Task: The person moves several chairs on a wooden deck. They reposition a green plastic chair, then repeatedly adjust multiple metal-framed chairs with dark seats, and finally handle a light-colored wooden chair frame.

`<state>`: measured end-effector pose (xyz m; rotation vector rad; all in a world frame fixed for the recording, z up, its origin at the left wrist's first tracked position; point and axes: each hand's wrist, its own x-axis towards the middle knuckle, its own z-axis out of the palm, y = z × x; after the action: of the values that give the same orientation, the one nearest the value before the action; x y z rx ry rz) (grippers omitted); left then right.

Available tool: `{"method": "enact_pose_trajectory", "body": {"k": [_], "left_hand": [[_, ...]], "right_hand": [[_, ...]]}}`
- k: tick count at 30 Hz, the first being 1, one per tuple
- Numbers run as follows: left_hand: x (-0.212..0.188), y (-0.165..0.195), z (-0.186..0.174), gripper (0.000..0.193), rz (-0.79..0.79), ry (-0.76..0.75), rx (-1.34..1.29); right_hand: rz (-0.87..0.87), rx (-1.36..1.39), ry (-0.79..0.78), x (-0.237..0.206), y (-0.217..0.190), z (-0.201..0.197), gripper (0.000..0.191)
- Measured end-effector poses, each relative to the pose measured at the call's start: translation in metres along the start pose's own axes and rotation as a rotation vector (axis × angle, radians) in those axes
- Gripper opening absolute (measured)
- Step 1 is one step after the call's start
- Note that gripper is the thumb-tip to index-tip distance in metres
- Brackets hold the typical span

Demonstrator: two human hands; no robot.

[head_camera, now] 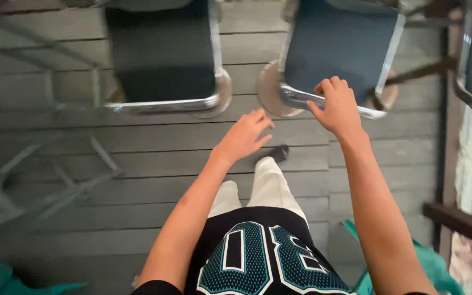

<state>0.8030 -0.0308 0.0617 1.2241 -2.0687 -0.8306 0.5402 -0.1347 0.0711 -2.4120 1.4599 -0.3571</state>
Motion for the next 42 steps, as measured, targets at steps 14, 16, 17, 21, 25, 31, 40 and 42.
{"method": "enact_pose_trajectory", "body": {"k": [14, 16, 17, 21, 25, 31, 40, 42], "left_hand": [[-0.341, -0.073, -0.227, 0.016, -0.505, 0.465, -0.110], [-0.373, -0.081, -0.245, 0.016, -0.550, 0.533, -0.122], [-0.388, -0.086, -0.252, 0.016, -0.571, 0.564, -0.132], [-0.423, -0.121, -0.283, 0.016, -0.615, 0.639, -0.137], [-0.446, -0.160, -0.326, 0.016, -0.624, 0.689, -0.145], [-0.463, -0.223, -0.420, 0.015, -0.649, 0.784, -0.102], [-0.469, -0.303, -0.541, 0.015, -0.680, 1.015, -0.122], [-0.470, -0.313, -0.555, 0.016, -0.704, 1.054, -0.123]], "right_hand": [[-0.527, 0.273, -0.298, 0.080, -0.428, 0.102, 0.018], [-0.520, 0.276, -0.395, 0.088, -0.467, 0.120, 0.016], [-0.513, 0.276, -0.444, 0.092, -0.483, 0.129, 0.015], [-0.615, 0.272, -0.489, 0.127, -0.538, 0.166, 0.018], [-0.633, 0.312, -0.531, 0.173, -0.588, 0.195, 0.020], [-0.737, 0.373, -0.589, 0.253, -0.666, 0.240, 0.017], [-0.758, 0.514, -0.689, 0.376, -0.756, 0.298, 0.019], [-0.746, 0.540, -0.693, 0.390, -0.767, 0.306, 0.021]]}}
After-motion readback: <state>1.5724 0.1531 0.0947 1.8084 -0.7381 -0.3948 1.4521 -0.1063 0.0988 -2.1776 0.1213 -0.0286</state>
